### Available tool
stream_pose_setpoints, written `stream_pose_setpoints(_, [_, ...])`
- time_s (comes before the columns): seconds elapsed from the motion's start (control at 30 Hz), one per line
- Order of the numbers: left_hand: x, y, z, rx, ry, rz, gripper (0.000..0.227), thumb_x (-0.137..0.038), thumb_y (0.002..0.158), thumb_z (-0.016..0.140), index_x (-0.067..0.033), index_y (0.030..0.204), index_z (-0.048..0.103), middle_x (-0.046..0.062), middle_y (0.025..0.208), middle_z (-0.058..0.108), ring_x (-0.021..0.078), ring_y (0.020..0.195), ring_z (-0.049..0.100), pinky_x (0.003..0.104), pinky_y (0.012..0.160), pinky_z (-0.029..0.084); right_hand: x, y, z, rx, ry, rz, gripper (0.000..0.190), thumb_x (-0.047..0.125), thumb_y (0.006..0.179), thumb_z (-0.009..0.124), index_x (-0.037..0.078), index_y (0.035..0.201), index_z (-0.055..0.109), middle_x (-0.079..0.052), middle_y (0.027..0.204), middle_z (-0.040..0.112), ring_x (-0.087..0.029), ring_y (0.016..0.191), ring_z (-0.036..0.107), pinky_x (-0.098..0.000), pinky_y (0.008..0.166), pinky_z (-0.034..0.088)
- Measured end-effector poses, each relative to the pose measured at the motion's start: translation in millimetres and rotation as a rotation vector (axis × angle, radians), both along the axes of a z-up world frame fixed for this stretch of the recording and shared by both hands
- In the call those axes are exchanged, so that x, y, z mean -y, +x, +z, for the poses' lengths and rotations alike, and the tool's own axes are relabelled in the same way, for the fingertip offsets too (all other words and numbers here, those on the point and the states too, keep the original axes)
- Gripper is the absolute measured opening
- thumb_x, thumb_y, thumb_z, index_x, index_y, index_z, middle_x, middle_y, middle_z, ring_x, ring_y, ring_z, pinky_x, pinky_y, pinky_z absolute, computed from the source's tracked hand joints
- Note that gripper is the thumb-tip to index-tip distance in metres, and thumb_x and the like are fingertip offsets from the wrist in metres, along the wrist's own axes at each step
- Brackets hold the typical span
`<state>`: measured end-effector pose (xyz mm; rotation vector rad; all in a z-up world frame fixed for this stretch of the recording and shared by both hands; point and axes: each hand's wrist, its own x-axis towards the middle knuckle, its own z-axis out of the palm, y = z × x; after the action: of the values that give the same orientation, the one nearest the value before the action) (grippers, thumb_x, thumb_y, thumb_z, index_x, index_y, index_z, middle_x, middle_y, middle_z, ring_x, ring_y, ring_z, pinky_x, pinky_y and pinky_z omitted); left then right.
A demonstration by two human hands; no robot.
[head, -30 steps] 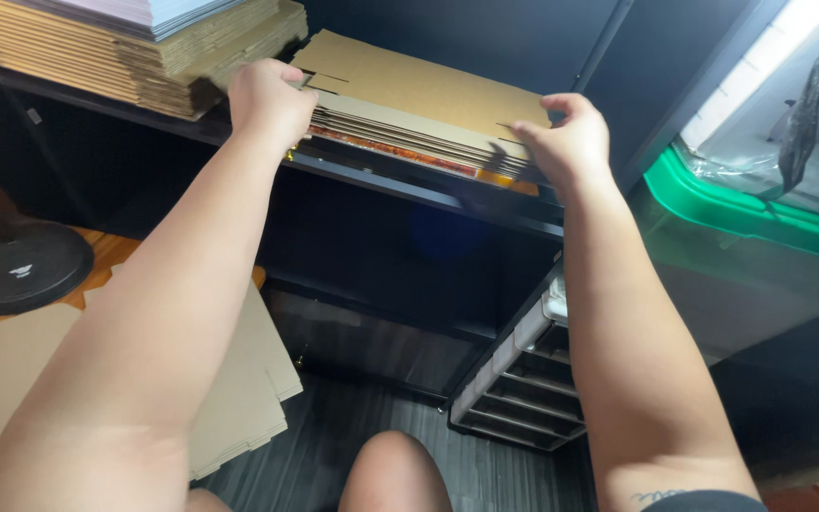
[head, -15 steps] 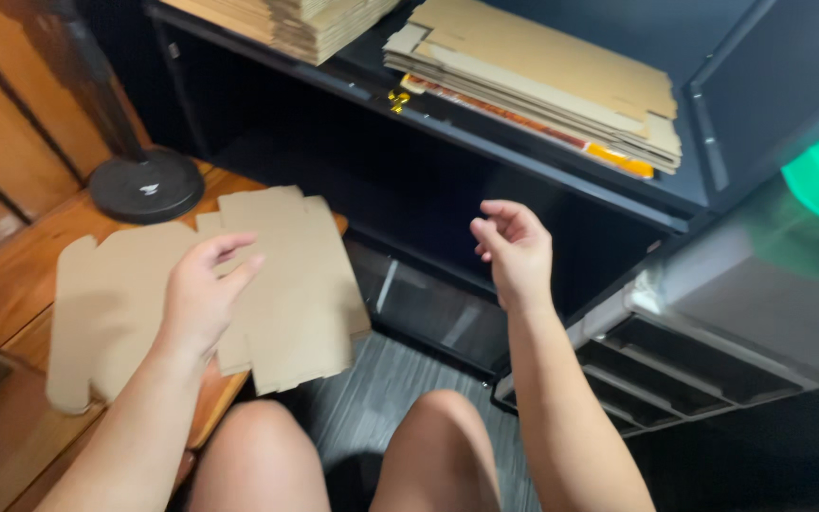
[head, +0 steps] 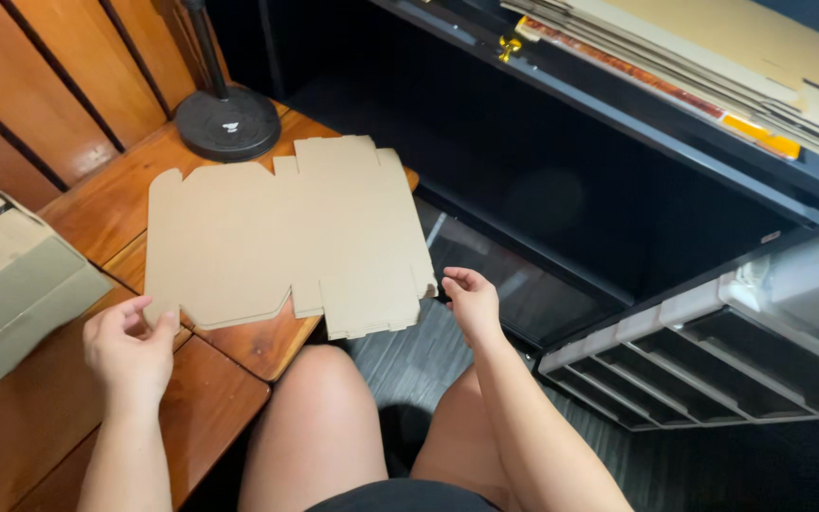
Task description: The person repeatedly picks up flat cardboard pieces from a wooden bench, aligns them, and places them onto a stack on a black shelf. The person continues this cycle of picking, aligning, and stacking the cardboard pieces throughout the video.
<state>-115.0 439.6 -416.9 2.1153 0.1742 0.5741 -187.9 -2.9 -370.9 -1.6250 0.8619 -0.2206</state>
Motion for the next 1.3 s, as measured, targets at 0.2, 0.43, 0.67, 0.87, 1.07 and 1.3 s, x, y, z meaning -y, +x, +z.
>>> stream_pose_setpoints(0.2, [-10.7,-1.0,-9.7,-0.091,0.19,0.008,0.053,-0.021,0.087,0.084,-0.0017,0.134,0.071,0.019,0.126,0.055,0.0288,0.108,0.057,0.044,0.098,0.047,-13.8,0.7,5.3,-0.073,-0.073,0.046,0.03,0.015,0.096,0.069,0.009,0.125,0.076,-0.003,0.102,0.079,-0.011,0.092,0.071,-0.0264,0.075,0.055])
stream_pose_setpoints(0.43, [-21.7,13.2,-45.4,-0.003,0.477,0.025,0.057,-0.036,0.087,0.085,0.0003,0.131,0.076,0.022,0.106,0.066,0.042,0.105,0.058,0.049,0.093,0.05,-17.3,6.5,-3.2,-0.143,-0.133,0.06,0.038,0.019,0.093,0.073,0.009,0.129,0.075,0.001,0.094,0.073,-0.01,0.082,0.065,-0.028,0.071,0.055])
stream_pose_setpoints(0.67, [-16.6,13.3,-39.4,-0.112,0.431,0.041,0.058,-0.043,0.084,0.086,-0.0075,0.129,0.077,0.019,0.113,0.068,0.0407,0.112,0.056,0.051,0.092,0.049,-28.5,3.8,13.6,-0.178,-0.137,0.026,0.027,0.021,0.092,0.074,0.011,0.118,0.077,0.0,0.097,0.075,-0.012,0.085,0.068,-0.0304,0.068,0.055])
stream_pose_setpoints(0.87, [-17.5,16.8,-41.2,-0.053,0.402,0.061,0.044,-0.037,0.081,0.088,-0.0113,0.115,0.08,0.008,0.1,0.073,0.0358,0.102,0.06,0.047,0.09,0.048,-33.0,2.5,18.7,-0.159,-0.133,0.016,0.021,0.021,0.093,0.074,0.013,0.112,0.077,0.001,0.096,0.075,-0.013,0.09,0.069,-0.0335,0.073,0.057])
stream_pose_setpoints(1.07, [-16.9,20.9,-53.9,-0.098,0.314,0.178,0.062,-0.04,0.071,0.094,-0.0111,0.123,0.079,-0.001,0.104,0.066,0.0183,0.094,0.068,0.031,0.092,0.052,-27.1,2.8,-0.2,0.048,-0.18,-0.027,0.026,0.015,0.085,0.085,0.003,0.107,0.077,-0.009,0.084,0.075,-0.012,0.068,0.067,-0.0214,0.054,0.059])
stream_pose_setpoints(1.3, [-13.6,20.5,-47.6,-0.155,0.241,0.185,0.061,-0.038,0.071,0.093,-0.0125,0.123,0.076,-0.002,0.105,0.066,0.0174,0.092,0.068,0.034,0.091,0.05,-13.2,27.0,-49.0,0.269,0.133,-0.092,0.029,0.009,0.089,0.083,-0.004,0.107,0.064,-0.011,0.084,0.072,-0.011,0.069,0.07,-0.0196,0.066,0.063])
